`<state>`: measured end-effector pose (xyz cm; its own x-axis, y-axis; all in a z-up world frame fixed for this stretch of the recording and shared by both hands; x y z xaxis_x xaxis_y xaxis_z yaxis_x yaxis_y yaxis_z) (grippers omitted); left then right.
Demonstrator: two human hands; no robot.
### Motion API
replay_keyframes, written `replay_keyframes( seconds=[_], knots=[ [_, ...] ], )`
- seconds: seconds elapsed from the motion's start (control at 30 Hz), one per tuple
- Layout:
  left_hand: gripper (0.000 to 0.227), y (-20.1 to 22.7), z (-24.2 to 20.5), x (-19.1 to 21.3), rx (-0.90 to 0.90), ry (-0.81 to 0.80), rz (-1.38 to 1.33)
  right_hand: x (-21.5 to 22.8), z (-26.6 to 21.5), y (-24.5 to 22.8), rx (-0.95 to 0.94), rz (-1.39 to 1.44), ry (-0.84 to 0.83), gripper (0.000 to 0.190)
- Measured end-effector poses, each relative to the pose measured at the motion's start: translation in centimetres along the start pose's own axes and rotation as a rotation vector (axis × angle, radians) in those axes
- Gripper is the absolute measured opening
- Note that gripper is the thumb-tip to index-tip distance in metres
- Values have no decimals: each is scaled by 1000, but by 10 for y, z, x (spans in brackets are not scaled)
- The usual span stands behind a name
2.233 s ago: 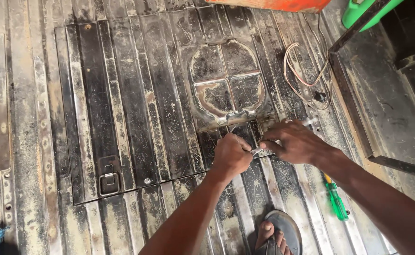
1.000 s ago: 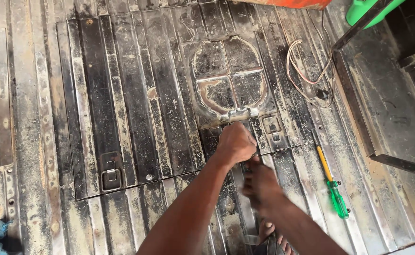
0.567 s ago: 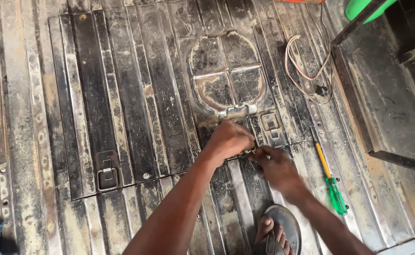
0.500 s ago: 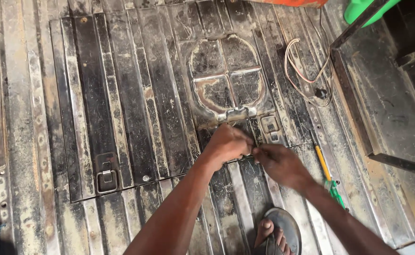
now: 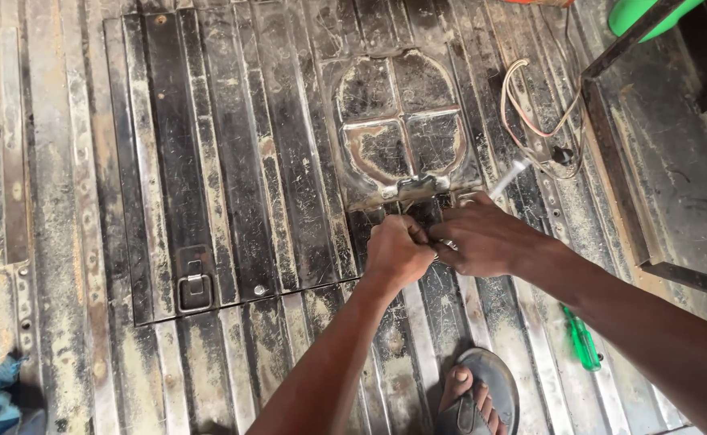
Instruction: Securing a metal panel to a vehicle floor using bolts, nuts, and a wrench.
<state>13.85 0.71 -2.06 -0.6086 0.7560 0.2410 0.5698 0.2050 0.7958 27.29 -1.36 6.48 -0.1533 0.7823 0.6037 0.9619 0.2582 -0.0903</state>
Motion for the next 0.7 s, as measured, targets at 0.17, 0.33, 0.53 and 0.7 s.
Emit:
replay_keyframes(
  seconds=[0.17,0.33,0.53,0.7],
  knots=[
    [4,-3,3,-3,0,3,-74,-68,13,14,-219,361,109,36],
    [7,-5,8,-4,17,-10,-67,-73,6,-33,-463,1063,124,36],
    [8,-11,31,-8,-31,-57,-43,-90,41,-81,-424,2307,430,28],
    [11,9,13,19,-68,-202,-84,-77,8,-59,-371,2272,388,19]
  ],
)
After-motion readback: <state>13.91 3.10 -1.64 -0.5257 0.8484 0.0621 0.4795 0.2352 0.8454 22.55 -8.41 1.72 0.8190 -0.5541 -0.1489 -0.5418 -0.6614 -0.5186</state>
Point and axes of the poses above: each hand's wrist, its own z-axis towards the middle knuckle, its own x-axis out of the back of the hand, y = z × x, the point moved 1 cm from there along z, towards the middle knuckle, and after that the axes turned 12 degrees about -y, right-handed, at the moved point
